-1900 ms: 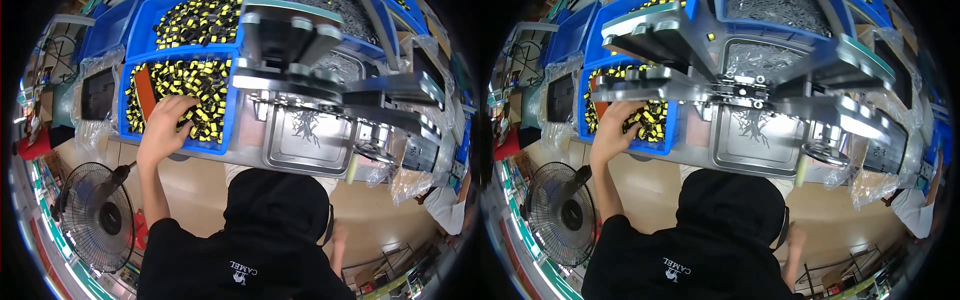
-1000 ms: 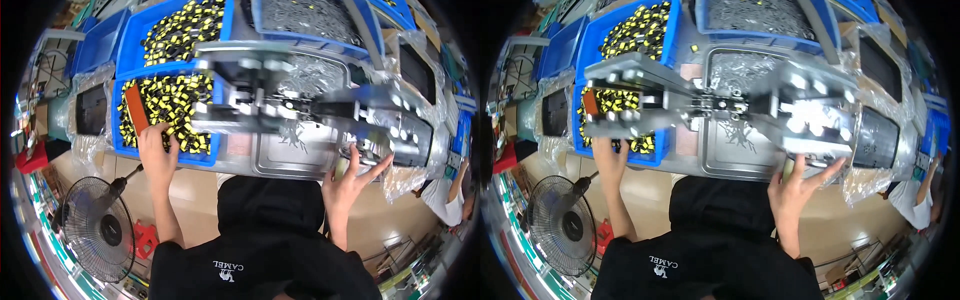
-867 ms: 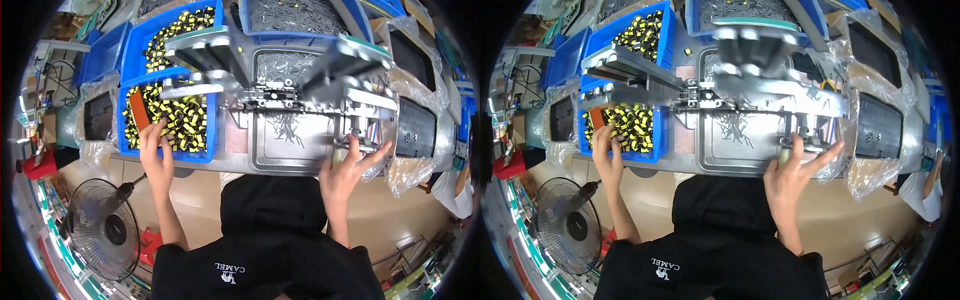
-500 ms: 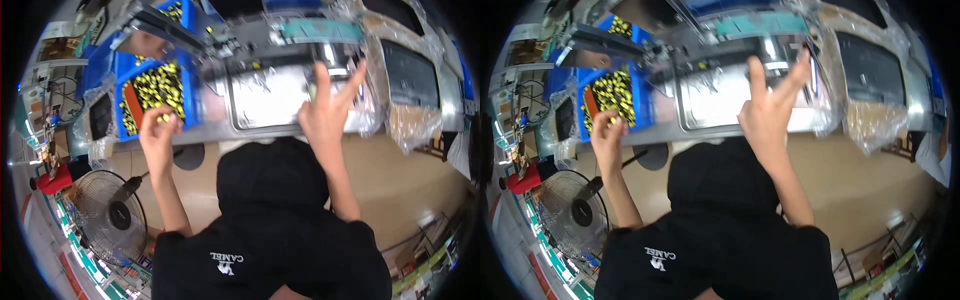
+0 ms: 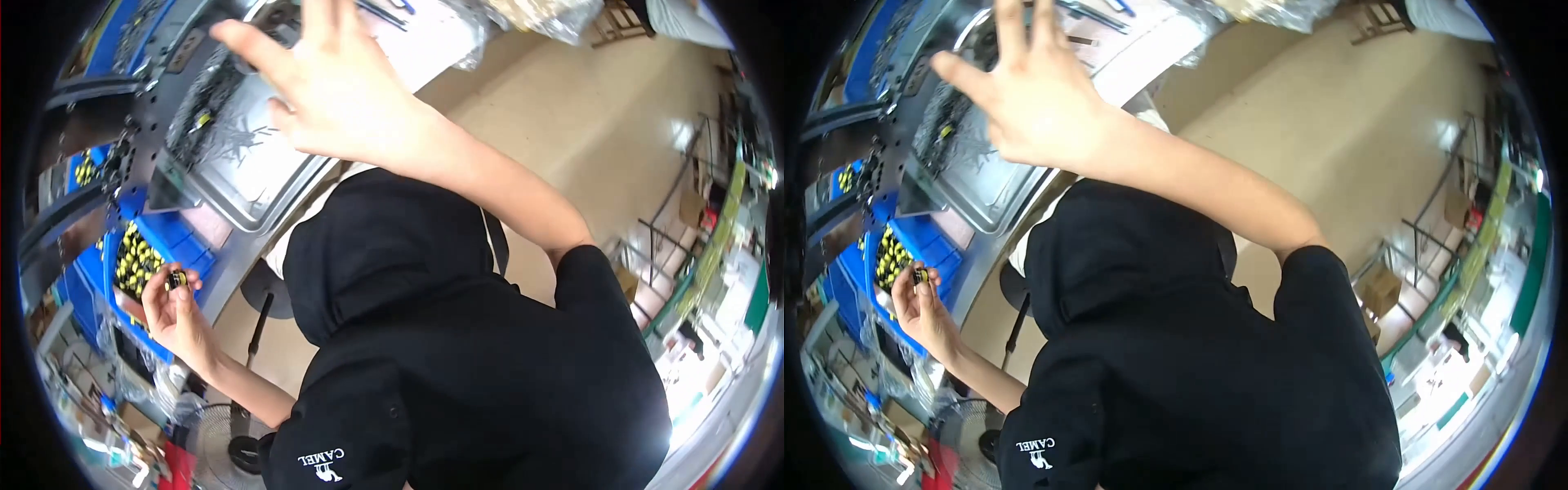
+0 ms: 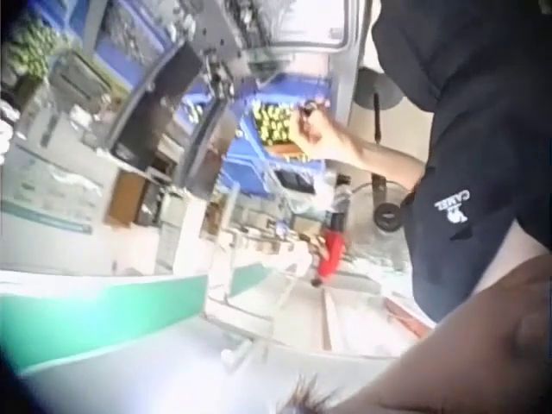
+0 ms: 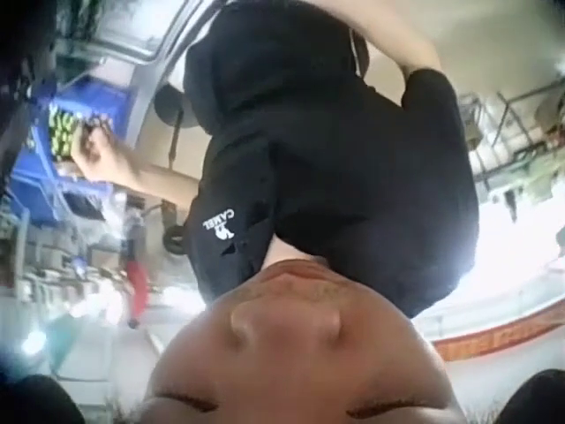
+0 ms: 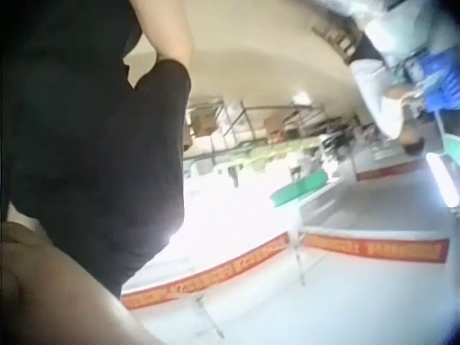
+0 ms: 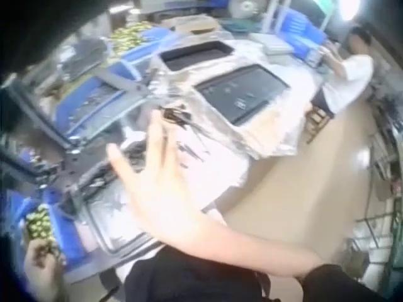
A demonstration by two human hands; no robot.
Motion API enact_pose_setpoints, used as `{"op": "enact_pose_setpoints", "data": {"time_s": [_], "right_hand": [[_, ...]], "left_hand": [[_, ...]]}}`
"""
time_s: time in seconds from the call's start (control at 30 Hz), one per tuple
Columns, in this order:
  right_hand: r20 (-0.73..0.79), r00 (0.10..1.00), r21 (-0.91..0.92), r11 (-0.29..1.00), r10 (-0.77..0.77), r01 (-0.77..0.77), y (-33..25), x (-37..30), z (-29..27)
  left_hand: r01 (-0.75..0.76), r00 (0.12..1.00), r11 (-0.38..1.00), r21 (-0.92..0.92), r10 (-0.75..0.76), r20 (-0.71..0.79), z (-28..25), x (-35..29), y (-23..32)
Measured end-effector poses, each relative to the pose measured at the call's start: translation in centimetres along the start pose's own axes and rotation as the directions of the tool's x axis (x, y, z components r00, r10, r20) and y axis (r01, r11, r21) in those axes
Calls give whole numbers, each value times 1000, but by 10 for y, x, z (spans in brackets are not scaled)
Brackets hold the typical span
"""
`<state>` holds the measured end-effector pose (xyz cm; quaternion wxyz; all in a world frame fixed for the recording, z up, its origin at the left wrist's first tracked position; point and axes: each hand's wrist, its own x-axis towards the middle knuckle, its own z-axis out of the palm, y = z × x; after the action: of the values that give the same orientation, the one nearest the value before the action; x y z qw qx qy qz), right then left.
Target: Assembling small electronic components using a manual press machine and tweezers at a factory workstation.
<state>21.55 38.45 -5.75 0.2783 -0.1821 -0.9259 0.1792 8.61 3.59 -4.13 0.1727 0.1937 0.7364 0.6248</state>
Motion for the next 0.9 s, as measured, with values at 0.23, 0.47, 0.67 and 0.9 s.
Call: {"op": "enact_pose_setpoints", "data": {"time_s": [0.23,0.47,0.67,0.9], "right_hand": [[38,940,622,728,340,-289,41,-62,-39],[424,-160,274,-295,891,-916,29,-359,-52],[581,-396,188,-591,711,-784,-12,-431,-82],[555,-422,175,-596,717,-783,5,-440,-80]], "left_hand": [[-42,993,994,103,30,113,-3,11,-12],[-69,986,992,102,52,155,-11,2,-29],[-36,993,996,82,26,116,-6,-7,-28],[-42,997,998,51,38,68,-2,-6,-25]]}}
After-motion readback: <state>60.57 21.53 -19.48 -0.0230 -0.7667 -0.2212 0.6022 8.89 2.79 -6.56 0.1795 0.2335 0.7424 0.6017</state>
